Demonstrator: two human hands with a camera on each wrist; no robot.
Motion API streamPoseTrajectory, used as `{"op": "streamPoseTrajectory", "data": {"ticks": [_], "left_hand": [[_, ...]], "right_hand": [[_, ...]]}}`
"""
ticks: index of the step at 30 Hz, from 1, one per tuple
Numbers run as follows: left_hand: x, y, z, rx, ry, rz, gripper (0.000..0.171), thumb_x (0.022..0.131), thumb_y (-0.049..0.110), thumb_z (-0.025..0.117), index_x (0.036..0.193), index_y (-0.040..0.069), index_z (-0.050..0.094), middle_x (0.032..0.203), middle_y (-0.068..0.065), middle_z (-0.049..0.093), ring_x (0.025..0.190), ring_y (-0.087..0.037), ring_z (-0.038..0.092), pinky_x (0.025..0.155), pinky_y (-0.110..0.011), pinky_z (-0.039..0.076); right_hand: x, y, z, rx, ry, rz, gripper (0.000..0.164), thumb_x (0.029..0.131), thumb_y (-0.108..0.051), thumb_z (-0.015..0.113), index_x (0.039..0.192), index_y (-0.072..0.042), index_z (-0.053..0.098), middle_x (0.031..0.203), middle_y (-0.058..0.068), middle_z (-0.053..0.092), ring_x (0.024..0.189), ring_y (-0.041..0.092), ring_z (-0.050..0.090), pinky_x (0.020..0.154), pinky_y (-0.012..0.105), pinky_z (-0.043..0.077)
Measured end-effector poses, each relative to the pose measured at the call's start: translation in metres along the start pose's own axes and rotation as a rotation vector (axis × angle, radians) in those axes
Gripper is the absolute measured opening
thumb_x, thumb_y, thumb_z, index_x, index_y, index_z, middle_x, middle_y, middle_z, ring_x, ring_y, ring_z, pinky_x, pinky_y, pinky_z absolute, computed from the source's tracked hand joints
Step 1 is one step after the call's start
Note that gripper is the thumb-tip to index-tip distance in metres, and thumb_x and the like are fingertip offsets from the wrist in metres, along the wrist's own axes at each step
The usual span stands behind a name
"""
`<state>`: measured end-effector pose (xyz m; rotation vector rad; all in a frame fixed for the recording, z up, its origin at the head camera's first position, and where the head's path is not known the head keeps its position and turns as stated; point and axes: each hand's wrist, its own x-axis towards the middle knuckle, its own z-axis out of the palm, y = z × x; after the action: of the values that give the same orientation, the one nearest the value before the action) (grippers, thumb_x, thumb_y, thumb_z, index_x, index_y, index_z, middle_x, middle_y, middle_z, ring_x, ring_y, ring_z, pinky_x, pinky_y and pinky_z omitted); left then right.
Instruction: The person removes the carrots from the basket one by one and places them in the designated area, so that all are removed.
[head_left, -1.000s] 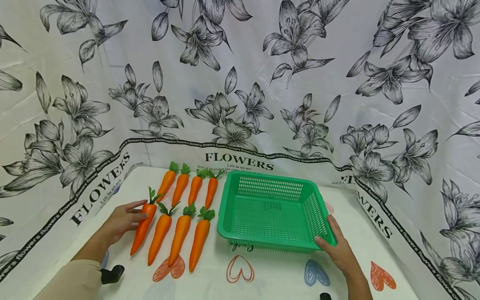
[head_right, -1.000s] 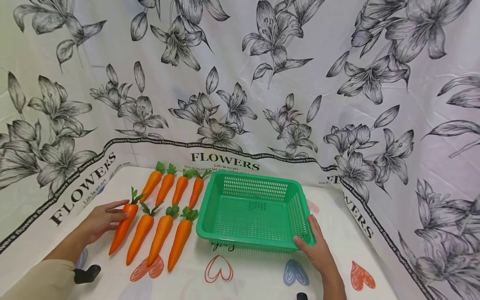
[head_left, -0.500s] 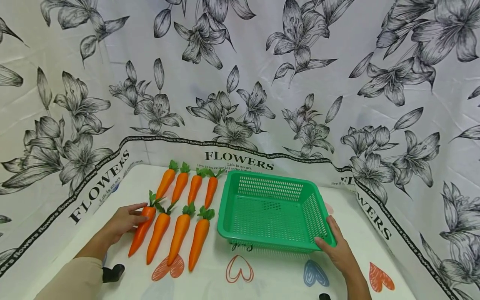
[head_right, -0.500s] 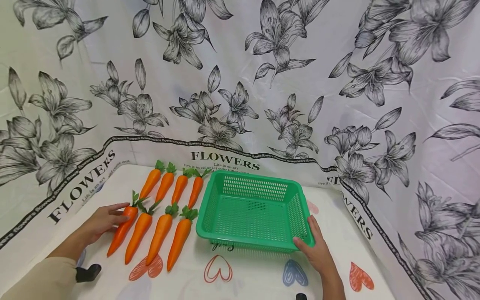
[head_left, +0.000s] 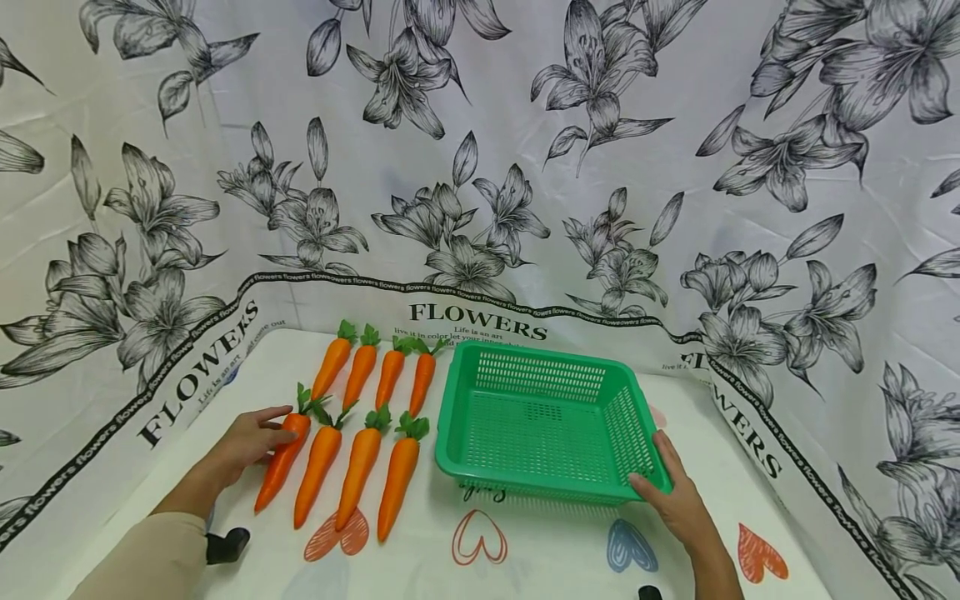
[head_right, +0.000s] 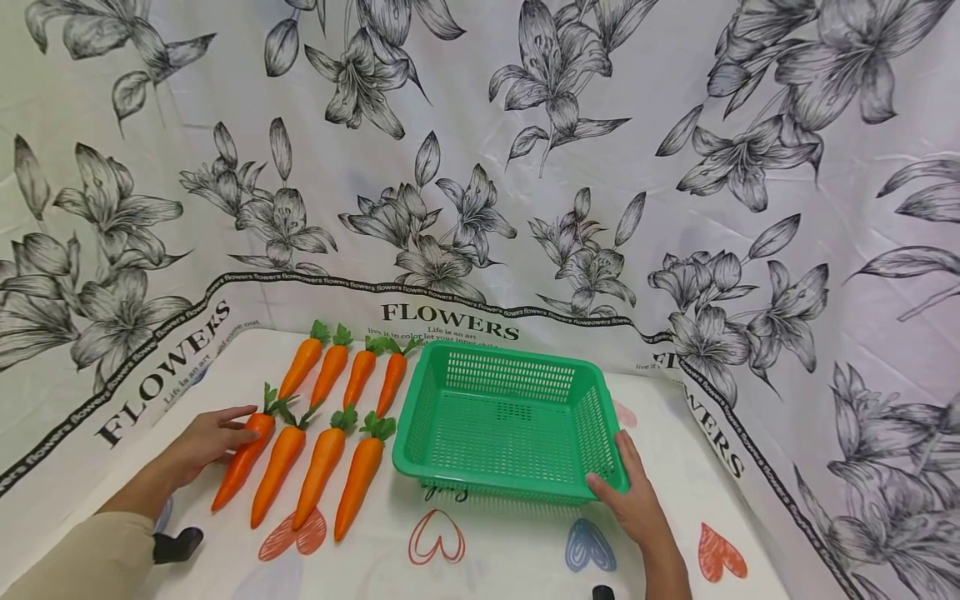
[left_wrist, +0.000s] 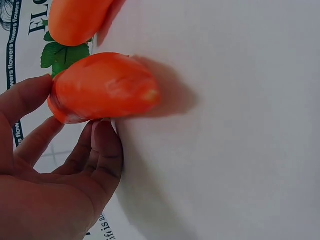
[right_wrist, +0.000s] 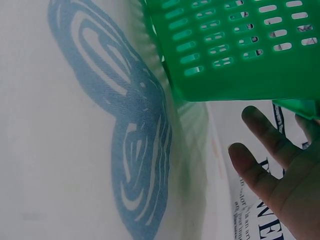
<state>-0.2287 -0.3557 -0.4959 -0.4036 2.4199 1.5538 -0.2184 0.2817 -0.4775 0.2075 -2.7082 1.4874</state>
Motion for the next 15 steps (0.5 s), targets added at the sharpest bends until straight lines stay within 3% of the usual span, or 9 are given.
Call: {"op": "streamPoseTrajectory", "data": {"ticks": [7, 15], "left_hand": [[-0.0031, 0.0001, 0.0008, 0.001, 0.019, -0.015, 0.071, 0.078, 0.029, 0.063, 0.136, 0.007, 0.028, 0.121, -0.028, 0.038, 0.089, -0.025, 0.052, 0.07, -0.036, 0.047], [-0.0054, 0.0013, 0.0011, 0.01, 0.029, -0.012, 0.071, 0.078, 0.03, 0.063, 0.136, 0.007, 0.027, 0.12, -0.027, 0.04, 0.088, -0.025, 0.052, 0.069, -0.036, 0.047]], "right_hand": [[-0.0004, -0.003, -0.0019, -0.016, -0.005, -0.011, 0.077, 0.082, -0.021, 0.06, 0.14, -0.026, 0.009, 0.144, 0.004, 0.001, 0.127, 0.032, -0.001, 0.091, 0.062, 0.009], [0.0006, -0.003, -0.0027, -0.044, -0.014, -0.052, 0.075, 0.082, -0.022, 0.06, 0.138, -0.029, 0.011, 0.143, 0.0, 0.001, 0.127, 0.033, -0.001, 0.09, 0.062, 0.009]]}}
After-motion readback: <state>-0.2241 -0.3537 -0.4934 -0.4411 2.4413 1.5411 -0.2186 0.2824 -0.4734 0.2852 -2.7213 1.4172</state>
